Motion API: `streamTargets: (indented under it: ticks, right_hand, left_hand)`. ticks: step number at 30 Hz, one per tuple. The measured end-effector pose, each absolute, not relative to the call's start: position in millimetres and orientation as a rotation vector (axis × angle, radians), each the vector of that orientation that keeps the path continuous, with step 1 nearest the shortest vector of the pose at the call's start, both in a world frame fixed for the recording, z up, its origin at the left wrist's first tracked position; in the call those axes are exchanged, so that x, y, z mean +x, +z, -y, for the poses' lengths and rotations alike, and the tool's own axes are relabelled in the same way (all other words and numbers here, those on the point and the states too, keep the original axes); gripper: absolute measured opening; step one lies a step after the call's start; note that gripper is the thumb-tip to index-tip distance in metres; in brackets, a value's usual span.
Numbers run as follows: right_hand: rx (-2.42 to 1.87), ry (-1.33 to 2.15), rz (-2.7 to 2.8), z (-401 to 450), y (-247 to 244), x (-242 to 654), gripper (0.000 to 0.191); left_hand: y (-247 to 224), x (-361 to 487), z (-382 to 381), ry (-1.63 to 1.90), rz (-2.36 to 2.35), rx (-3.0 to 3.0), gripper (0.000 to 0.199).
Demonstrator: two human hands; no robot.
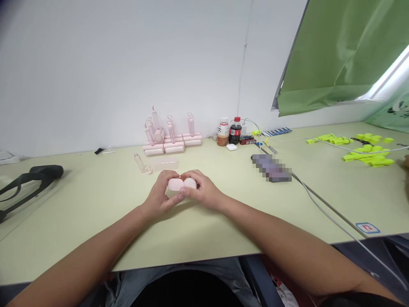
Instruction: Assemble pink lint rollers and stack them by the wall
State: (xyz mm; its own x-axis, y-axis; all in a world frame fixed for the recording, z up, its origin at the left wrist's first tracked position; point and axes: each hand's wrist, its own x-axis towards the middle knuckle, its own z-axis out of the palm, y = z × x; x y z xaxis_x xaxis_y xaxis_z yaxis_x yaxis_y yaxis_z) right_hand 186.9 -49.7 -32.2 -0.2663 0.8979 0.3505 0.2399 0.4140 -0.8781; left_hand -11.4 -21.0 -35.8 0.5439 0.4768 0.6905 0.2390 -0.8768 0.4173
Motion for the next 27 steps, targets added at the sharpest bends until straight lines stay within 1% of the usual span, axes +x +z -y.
streamTargets:
  ticks: [2,4,8,12,16,23,27]
  right_hand:
    - [-1.083,0.68,1.855,48,-32,191,0.046]
    - [-1.178,0.569,1.948,47,-31,194,0.048]
    - [-1.383,0.457,2.1,49,-31,195,0.054]
    - [-1.467,0.348,2.237,50,-26,194,0.056]
    - [-1.478,0.374,2.291,47,-22,200,0.051]
    - [-1.416,0.5,2.279,42,-24,209,0.057]
    - [-1.428,0.495,2.261,41,-27,208,0.058]
  left_hand:
    - [-34,-12,21,1.207,-0.642,2.522,0.032]
    - [-34,-12,21,1.122,-0.731,2.494,0.029]
    - [-39,-10,22,0.91,-0.854,2.401,0.03]
    - [-42,-8,19,0.831,-0.88,2.332,0.035]
    - [-43,-8,15,0.835,-0.935,2.276,0.036]
    - [-45,-9,15,0.784,-0.97,2.236,0.041]
    - [-48,-10,12,0.791,-0.899,2.262,0.042]
